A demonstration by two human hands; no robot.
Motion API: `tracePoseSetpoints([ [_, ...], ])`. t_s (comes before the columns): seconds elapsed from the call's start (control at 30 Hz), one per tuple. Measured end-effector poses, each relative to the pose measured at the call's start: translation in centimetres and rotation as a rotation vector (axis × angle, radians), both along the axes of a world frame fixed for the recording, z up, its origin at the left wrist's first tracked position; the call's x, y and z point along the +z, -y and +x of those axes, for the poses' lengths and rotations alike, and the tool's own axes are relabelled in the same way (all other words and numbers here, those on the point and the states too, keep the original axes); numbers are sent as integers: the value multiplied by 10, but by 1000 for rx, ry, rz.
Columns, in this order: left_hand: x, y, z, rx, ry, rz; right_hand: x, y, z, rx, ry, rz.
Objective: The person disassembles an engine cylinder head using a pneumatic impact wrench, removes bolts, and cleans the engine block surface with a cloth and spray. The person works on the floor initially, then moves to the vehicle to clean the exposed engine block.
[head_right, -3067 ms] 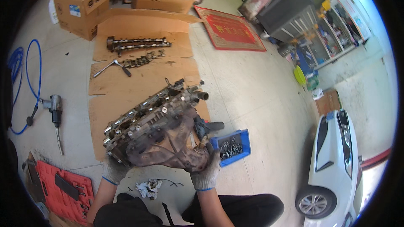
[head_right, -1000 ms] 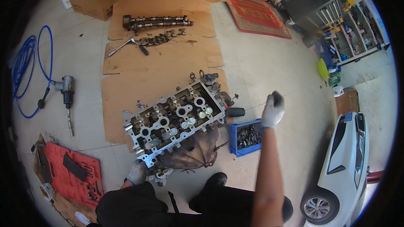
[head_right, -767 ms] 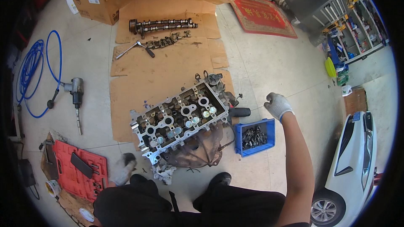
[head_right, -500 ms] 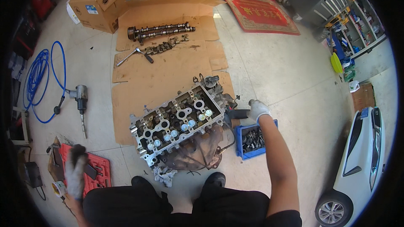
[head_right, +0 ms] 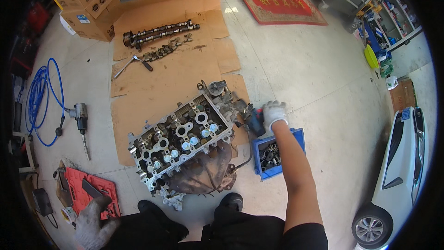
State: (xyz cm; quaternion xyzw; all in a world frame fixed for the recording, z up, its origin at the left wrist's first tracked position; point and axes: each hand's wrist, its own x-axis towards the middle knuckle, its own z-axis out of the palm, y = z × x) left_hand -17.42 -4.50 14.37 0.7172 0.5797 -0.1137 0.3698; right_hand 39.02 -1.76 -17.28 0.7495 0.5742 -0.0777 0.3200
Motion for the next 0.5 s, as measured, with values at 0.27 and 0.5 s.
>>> tracePoseSetpoints([
  [0.27,-22,-17,28,-280,166,178,-33,47,71,-316,6,98],
  [0.5,-47,-27,33,-372,337,104,-42,42,68,-304,-48,192],
])
